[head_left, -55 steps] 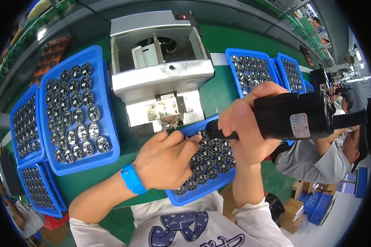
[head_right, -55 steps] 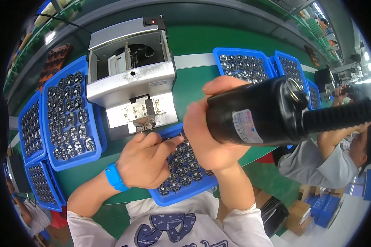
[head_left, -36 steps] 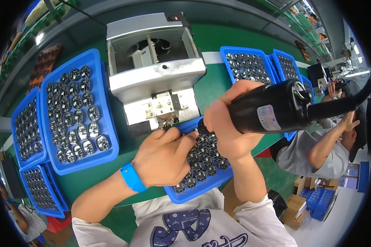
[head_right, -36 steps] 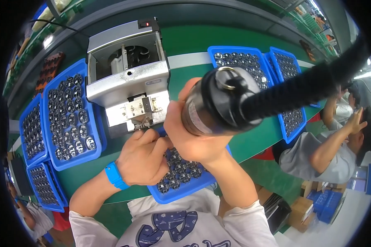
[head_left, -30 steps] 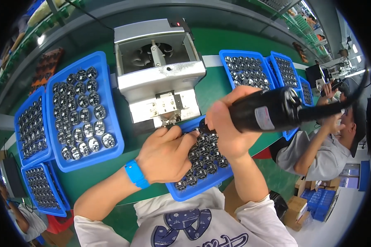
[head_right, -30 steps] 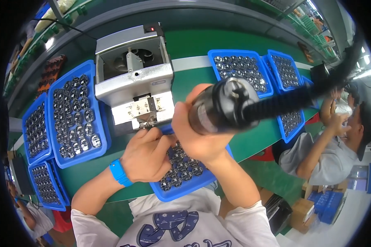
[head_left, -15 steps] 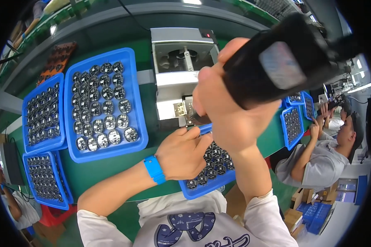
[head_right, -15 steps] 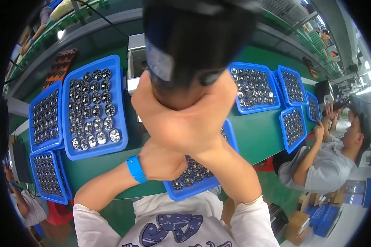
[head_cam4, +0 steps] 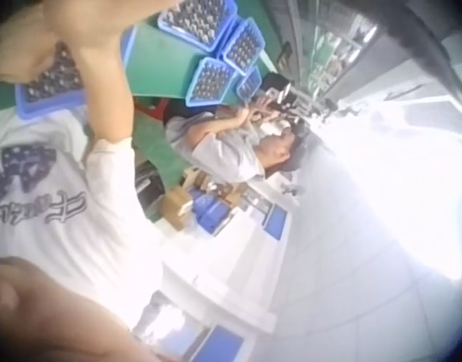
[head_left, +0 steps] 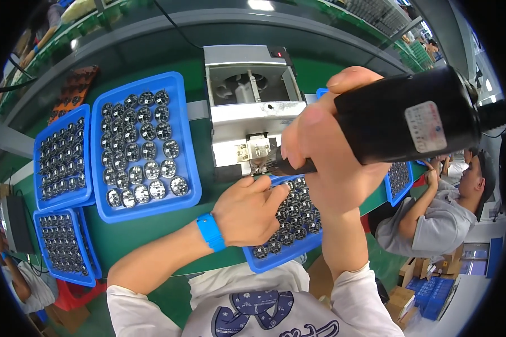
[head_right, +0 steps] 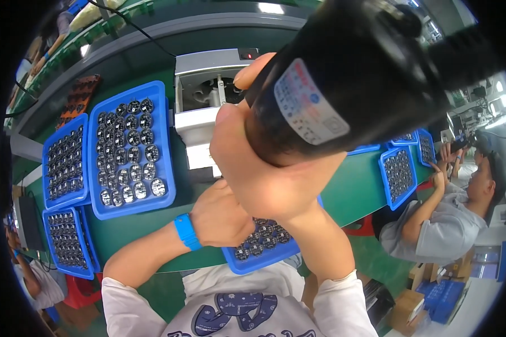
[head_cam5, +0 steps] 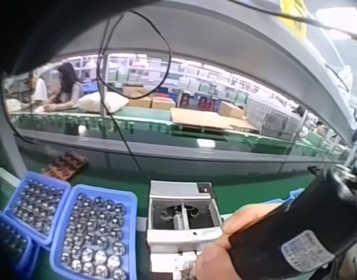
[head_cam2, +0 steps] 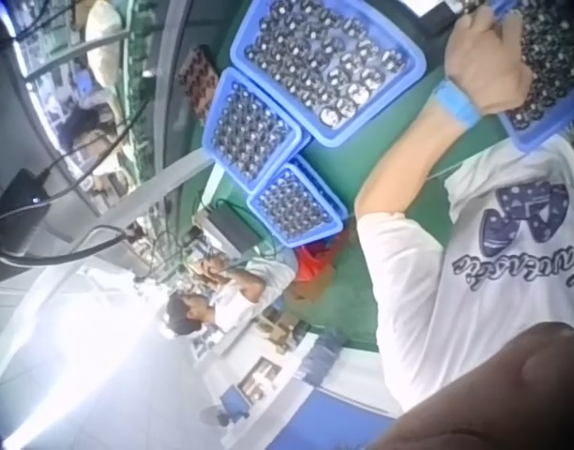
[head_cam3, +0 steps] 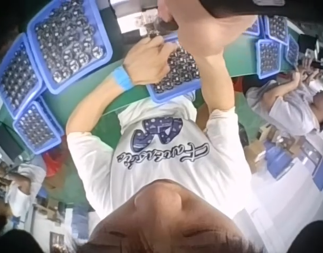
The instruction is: The person screws electronics components into a base plate using an electric screwdriver.
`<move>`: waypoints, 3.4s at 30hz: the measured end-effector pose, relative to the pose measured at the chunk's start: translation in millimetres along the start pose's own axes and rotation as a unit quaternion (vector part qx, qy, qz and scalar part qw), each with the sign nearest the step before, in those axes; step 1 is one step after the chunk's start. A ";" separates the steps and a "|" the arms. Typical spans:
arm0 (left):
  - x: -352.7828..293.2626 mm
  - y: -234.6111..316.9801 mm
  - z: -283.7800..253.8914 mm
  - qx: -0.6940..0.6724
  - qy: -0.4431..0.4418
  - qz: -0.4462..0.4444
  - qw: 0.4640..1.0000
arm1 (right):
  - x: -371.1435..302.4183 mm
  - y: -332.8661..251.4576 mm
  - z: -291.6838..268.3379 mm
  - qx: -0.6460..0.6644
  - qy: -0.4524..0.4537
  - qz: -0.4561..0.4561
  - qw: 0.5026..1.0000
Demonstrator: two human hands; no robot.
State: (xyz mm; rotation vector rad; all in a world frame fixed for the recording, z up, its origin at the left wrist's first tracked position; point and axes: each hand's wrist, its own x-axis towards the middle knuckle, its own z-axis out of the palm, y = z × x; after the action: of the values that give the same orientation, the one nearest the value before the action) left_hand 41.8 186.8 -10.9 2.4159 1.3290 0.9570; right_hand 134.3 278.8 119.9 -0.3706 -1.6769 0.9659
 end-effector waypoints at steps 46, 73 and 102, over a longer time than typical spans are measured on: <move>4.0 7.3 -8.7 -0.015 -0.002 -0.039 0.999 | -62.5 7.9 -49.6 0.014 0.082 0.088 0.993; 5.2 7.3 -9.0 -0.026 0.001 -0.036 0.999 | -67.5 24.4 -49.7 0.046 0.079 0.112 0.990; 8.6 7.3 -9.4 -0.081 0.050 -0.019 0.995 | -62.5 -31.8 -62.3 0.094 0.092 0.077 0.988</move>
State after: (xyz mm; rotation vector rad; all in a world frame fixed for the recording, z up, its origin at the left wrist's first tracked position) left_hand 44.0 188.7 3.5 2.2397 1.2712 1.1420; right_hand 219.6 242.3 106.2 -0.4539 -1.3935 1.1578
